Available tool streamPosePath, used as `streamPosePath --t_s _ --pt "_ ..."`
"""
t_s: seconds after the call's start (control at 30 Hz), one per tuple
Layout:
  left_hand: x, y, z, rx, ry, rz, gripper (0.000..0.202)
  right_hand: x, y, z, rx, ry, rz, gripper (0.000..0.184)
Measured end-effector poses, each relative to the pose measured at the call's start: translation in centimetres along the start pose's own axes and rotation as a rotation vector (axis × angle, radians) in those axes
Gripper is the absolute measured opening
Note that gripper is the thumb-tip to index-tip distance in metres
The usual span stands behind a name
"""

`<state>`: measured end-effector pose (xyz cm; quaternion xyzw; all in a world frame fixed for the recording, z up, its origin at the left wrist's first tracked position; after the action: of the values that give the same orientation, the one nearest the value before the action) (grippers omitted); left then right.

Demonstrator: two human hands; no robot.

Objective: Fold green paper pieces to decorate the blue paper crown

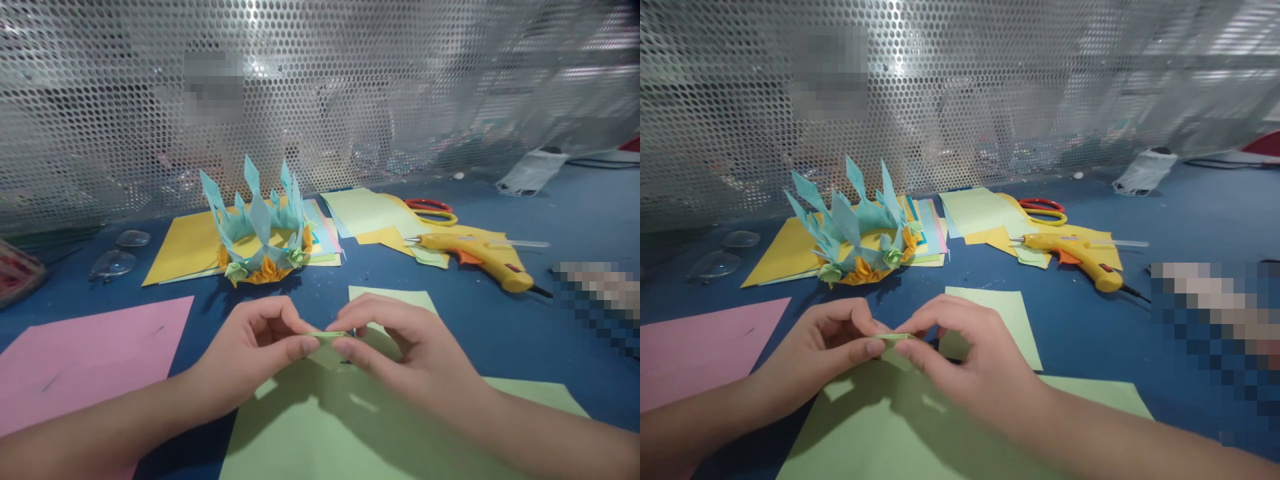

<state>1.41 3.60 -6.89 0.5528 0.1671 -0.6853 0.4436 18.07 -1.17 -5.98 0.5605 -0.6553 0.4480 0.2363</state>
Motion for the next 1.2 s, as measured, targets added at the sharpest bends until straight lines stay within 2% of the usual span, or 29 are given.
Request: streamPosePath --t_s 0.2,0.3,0.5,0.73,0.9,1.0,1.2 --pt "0.0 0.2 0.1 0.033 0.001 0.017 0.024 0.4 -0.1 0.0 -0.005 -0.027 -0.025 0.012" --pt "0.0 0.2 0.2 0.055 -0.003 -0.003 0.023 0.4 -0.1 0.0 -0.013 0.001 0.02 0.012" --pt "0.4 -0.2 0.3 0.044 -0.019 -0.054 0.019 0.4 0.2 -0.2 -0.013 0.05 0.076 0.026" --pt "0.4 -0.2 0.3 0.014 -0.018 -0.081 0.018 0.3 0.0 0.2 0.013 0.1 0.007 0.021" --pt "-0.4 -0.1 0.2 -0.063 -0.023 -0.069 0.023 -0.4 0.4 0.4 0.049 0.261 -0.1 0.012" --pt "-0.5 -0.3 0.0 -0.092 -0.011 -0.05 0.023 -0.9 0.7 0.4 0.08 0.356 -0.167 0.016" --pt "-0.3 -0.3 0.0 -0.076 -0.037 -0.029 0.024 -1.2 0.6 0.5 0.054 0.337 -0.123 0.021"
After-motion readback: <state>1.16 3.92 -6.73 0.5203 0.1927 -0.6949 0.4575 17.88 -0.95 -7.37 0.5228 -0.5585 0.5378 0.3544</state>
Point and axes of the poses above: each hand's wrist, its own z-axis away from the middle knuckle, its own y-axis out of the palm, x = y × z, the point moved 3 cm from there along -z, towards the middle knuckle, and after that the axes turned 9 degrees about -y, right-handed, at the moved point
